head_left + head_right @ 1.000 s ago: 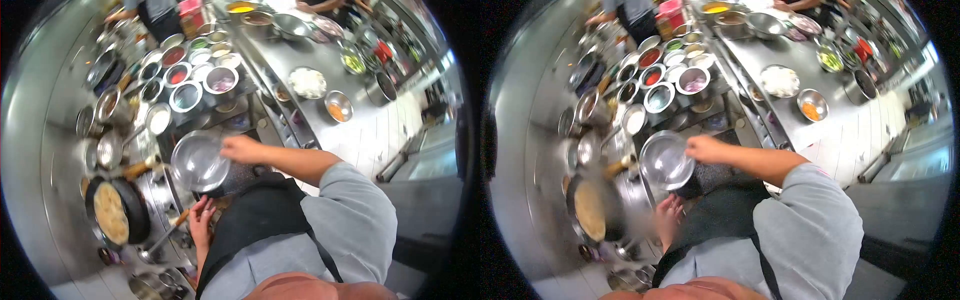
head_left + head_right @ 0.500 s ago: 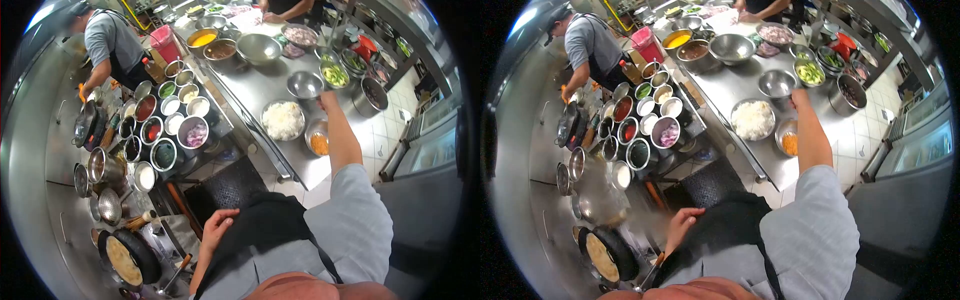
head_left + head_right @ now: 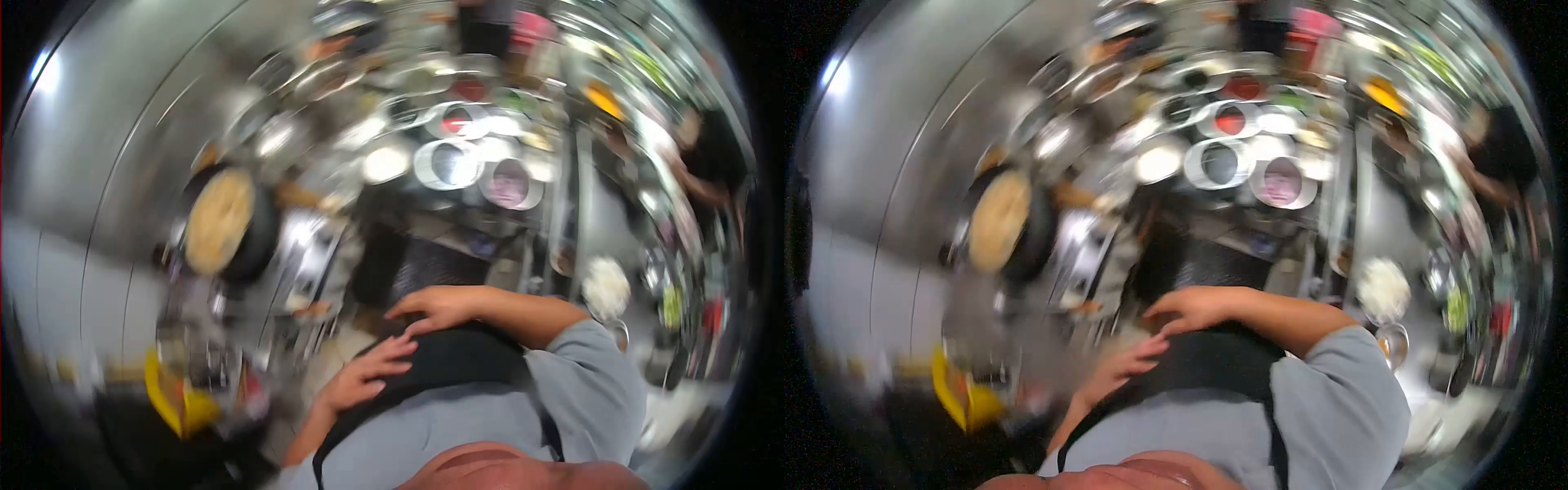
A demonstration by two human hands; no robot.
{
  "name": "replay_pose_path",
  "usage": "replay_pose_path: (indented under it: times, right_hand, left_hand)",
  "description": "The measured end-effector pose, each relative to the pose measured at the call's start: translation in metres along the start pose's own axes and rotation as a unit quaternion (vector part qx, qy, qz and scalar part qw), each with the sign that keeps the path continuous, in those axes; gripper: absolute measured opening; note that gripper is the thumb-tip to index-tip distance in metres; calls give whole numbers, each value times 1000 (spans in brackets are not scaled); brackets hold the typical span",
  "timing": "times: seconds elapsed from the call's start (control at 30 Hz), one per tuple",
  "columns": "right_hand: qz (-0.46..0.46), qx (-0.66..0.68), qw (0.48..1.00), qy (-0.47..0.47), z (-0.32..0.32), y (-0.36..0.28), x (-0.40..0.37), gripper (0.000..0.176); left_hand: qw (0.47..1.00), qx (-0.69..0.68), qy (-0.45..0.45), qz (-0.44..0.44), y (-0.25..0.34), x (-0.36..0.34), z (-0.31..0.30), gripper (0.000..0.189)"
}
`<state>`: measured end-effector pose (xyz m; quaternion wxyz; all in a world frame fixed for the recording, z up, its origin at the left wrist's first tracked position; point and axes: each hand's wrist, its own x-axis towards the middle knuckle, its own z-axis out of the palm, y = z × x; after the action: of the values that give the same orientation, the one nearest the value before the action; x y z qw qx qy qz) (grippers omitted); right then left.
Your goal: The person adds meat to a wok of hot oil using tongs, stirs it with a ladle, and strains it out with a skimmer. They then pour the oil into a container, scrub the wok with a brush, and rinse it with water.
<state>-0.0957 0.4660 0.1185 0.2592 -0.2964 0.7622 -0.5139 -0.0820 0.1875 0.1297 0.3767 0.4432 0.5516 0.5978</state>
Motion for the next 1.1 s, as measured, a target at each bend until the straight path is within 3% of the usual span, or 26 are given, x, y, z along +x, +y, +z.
replay_pose_path:
  times: [0.07,0.13,0.23,0.27,0.33,0.37,0.43,0.47,0.53,0.63,0.73,0.77,0.83,0.87,0.97,1.0,1.03,1.07,1.1]
  right_hand:
    - [20,101,984,-146,14,21,39,51]
    - [88,156,969,-169,13,10,63,51]
    - [153,105,958,-218,7,-4,107,52]
    - [246,116,935,-226,3,-15,122,53]
    - [243,-52,932,-264,-6,-10,151,56]
    - [197,-116,947,-225,-5,-6,162,56]
    - [108,-199,971,-77,10,12,171,54]
    - [106,-201,974,-7,20,17,178,51]
    - [144,-177,972,51,28,-14,173,44]
    - [151,-142,972,109,41,-22,147,47]
    - [179,-140,958,175,57,16,105,45]
    - [222,-135,952,160,54,13,79,43]
    - [341,-137,904,218,78,59,44,41]
    - [449,-119,861,206,92,73,28,34]
    - [544,-126,784,271,175,130,-34,26]
    - [592,-80,742,305,205,130,-46,27]
    - [619,-22,733,281,220,105,-60,28]
    - [605,1,778,172,247,128,-73,31]
    - [571,-39,786,234,281,144,-83,29]
  left_hand:
    - [995,-3,102,-20,13,-41,-1,57]
    - [976,-13,210,-51,12,-87,2,61]
    - [941,-65,323,-71,-8,-144,10,63]
    - [941,-68,324,-72,-19,-159,9,63]
    - [899,-173,381,-131,-37,-179,8,62]
    - [898,-158,397,-109,-48,-184,-3,57]
    - [915,-122,357,-145,-60,-180,-32,55]
    - [928,-96,321,-166,-64,-174,-51,55]
    - [951,-42,226,-206,-69,-163,-77,54]
    - [967,25,56,-247,-77,-134,-116,52]
    - [959,75,-94,-256,-87,-98,-139,51]
    - [952,92,-138,-256,-93,-88,-144,51]
    - [934,121,-217,-257,-108,-69,-157,50]
    - [921,137,-256,-261,-115,-60,-162,49]
    - [898,164,-315,-258,-120,-41,-164,49]
    - [921,137,-332,-150,-109,-29,-157,47]
    - [932,111,-343,-41,-96,-19,-149,46]
    - [931,85,-347,68,-90,-12,-145,45]
    - [932,92,-344,71,-88,-9,-144,45]
